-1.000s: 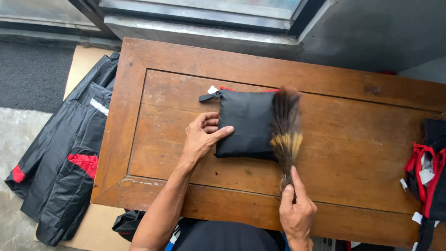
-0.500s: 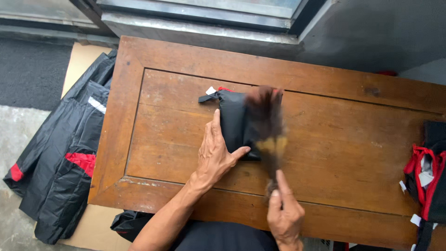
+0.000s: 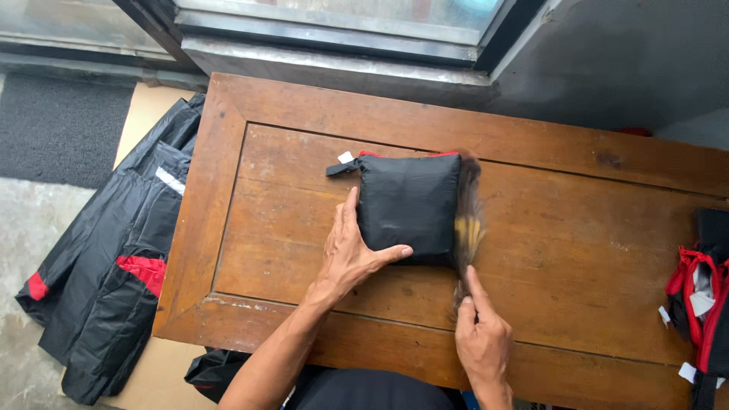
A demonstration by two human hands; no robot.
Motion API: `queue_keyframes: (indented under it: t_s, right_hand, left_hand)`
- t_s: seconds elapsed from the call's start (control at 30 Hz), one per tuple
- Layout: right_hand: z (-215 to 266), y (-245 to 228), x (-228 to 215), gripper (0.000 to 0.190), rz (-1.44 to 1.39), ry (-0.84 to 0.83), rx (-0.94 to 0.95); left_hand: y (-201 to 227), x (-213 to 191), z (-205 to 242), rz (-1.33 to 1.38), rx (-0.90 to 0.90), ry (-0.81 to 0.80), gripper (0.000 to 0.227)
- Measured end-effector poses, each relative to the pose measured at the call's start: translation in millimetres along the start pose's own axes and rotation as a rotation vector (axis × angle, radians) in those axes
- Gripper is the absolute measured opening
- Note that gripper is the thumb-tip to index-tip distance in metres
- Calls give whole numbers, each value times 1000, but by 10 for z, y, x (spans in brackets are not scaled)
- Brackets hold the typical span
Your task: The person cleans a small black and red pouch and a large black and red tarp using a feather duster. They brush the pouch on a wooden table, place it in a plastic bin, and then brush the tarp laid out on the table.
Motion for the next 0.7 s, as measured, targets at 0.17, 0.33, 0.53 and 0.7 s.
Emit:
queue_keyframes:
  t_s: [0.17, 0.33, 0.53, 0.7]
  right_hand:
    - [93, -123, -175, 43, -220, 117, 60]
    - [-42, -148, -50, 50, -120, -68, 125]
    - [-233, -937, -725, 41, -83, 266, -271]
    - [-462, -1458, -325, 52, 196, -348, -276]
  left_hand:
    - [82, -146, 0, 112, -7, -48, 102]
    - [64, -223, -73, 259, 34, -66, 65]
    - [-8, -253, -101, 458, -133, -92, 62]
    - [-53, -215, -79, 650, -151, -201, 85]
Point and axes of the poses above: each hand's wrist, its own z-axis away from the middle knuckle, its own x-axis out of the palm, y = z × x, the point moved 7 cm from there along -z, towards the middle knuckle, and after that the axes turned 11 degrees about z, right-handed, at the moved point
